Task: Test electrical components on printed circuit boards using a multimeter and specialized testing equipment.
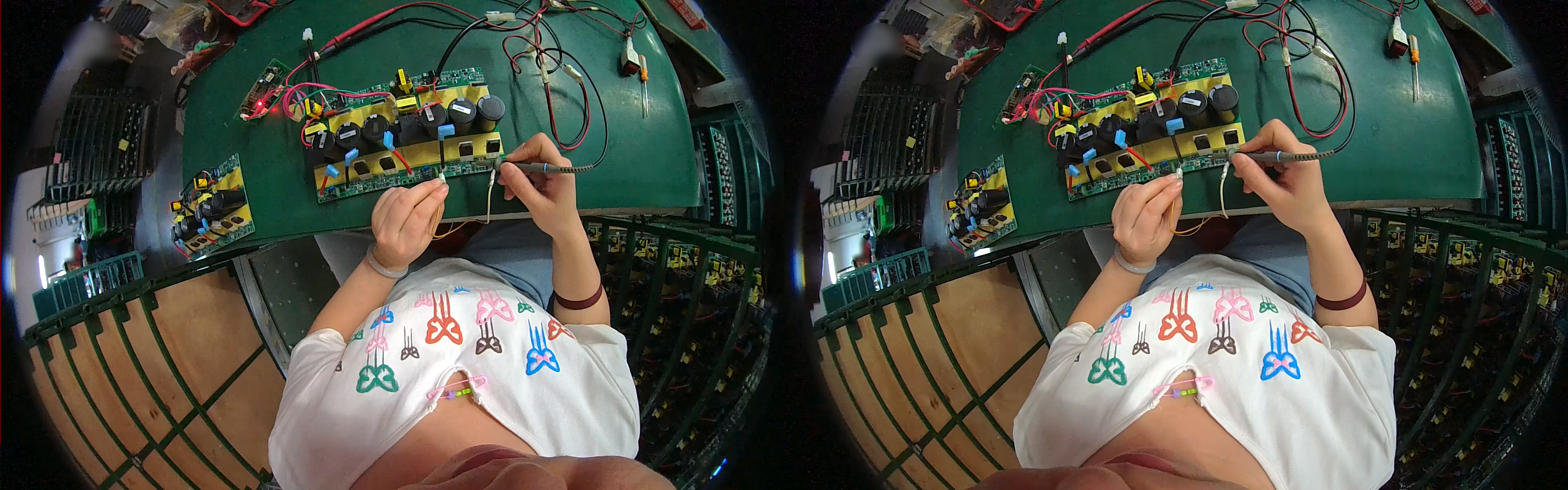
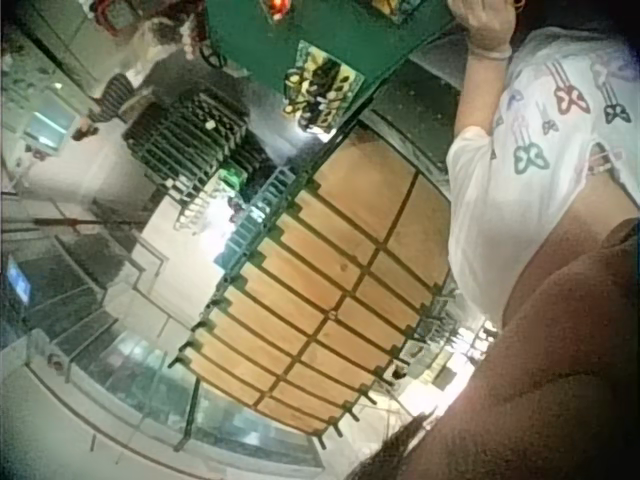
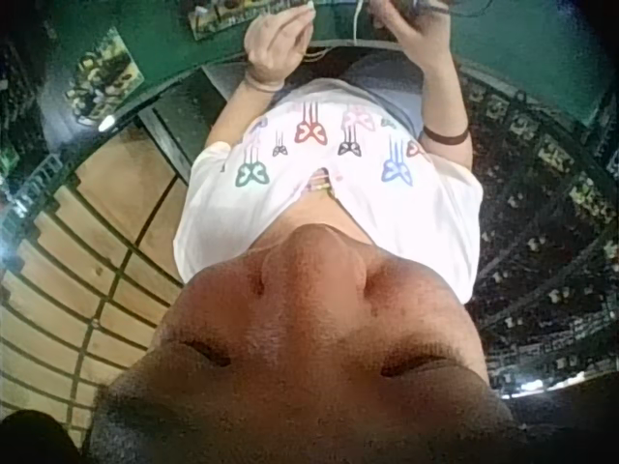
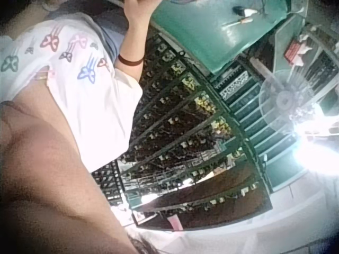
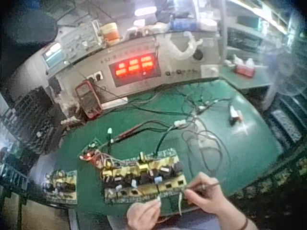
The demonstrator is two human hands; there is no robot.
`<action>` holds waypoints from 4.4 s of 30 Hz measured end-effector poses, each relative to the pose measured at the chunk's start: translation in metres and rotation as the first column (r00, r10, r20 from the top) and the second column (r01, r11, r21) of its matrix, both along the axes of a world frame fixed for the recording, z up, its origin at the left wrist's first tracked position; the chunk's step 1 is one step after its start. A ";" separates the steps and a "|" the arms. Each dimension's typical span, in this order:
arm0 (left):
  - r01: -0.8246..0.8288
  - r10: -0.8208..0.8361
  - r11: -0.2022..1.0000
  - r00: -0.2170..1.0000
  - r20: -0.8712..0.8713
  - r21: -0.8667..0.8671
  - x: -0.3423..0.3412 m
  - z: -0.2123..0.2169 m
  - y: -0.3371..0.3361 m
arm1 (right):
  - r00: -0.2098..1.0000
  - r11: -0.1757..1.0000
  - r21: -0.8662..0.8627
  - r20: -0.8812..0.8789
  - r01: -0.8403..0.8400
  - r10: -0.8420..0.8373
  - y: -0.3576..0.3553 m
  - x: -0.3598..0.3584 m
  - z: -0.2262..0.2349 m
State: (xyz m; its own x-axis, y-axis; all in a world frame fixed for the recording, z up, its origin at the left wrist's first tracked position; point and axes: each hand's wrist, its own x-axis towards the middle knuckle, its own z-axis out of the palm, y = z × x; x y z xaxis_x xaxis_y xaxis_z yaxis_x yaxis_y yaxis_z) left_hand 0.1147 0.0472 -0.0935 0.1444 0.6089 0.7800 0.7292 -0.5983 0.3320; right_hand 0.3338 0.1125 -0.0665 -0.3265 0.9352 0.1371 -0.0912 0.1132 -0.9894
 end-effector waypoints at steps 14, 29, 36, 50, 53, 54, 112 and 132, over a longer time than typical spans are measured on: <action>-0.010 0.009 1.000 0.999 -0.034 -0.013 -0.006 0.004 0.004 | 0.985 0.991 0.134 0.173 -0.022 -0.002 0.004 -0.010 0.008; -0.010 0.010 1.000 1.000 -0.018 0.004 0.000 0.004 -0.005 | 0.977 0.984 0.178 0.209 -0.004 -0.034 -0.004 -0.003 -0.003; -0.006 0.006 1.000 1.000 -0.020 0.012 0.001 0.003 -0.001 | 0.990 0.984 0.154 0.098 0.088 -0.104 -0.001 0.017 0.004; -0.004 0.003 0.999 1.000 -0.023 -0.048 0.000 0.003 0.001 | 0.967 0.905 0.421 0.196 0.070 -0.165 0.004 0.017 -0.004; 0.000 -0.001 0.999 1.000 -0.016 -0.046 0.002 0.002 0.003 | 0.962 0.893 0.448 0.221 0.047 -0.162 0.006 0.018 -0.005; -0.001 0.000 0.999 1.000 -0.016 -0.047 0.002 0.001 0.003 | 0.962 0.893 0.448 0.221 0.046 -0.161 0.006 0.018 -0.005; 0.095 -0.121 0.985 0.976 -0.179 -0.145 -0.018 0.003 -0.007 | 0.964 0.997 0.030 0.256 -0.076 0.066 0.150 -0.013 0.031; 0.081 -0.092 0.993 0.985 -0.145 -0.082 -0.016 0.005 -0.003 | 0.943 0.982 0.056 0.293 -0.179 0.155 0.141 -0.033 0.046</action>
State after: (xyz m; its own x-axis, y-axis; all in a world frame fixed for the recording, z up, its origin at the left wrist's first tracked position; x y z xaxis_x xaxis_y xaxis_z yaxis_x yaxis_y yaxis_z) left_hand 0.0986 0.0438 -0.0882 0.3095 0.6457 0.6981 0.7203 -0.6385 0.2712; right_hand 0.3005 0.2532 -0.0204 -0.5135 0.8536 0.0877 0.1698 0.2013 -0.9647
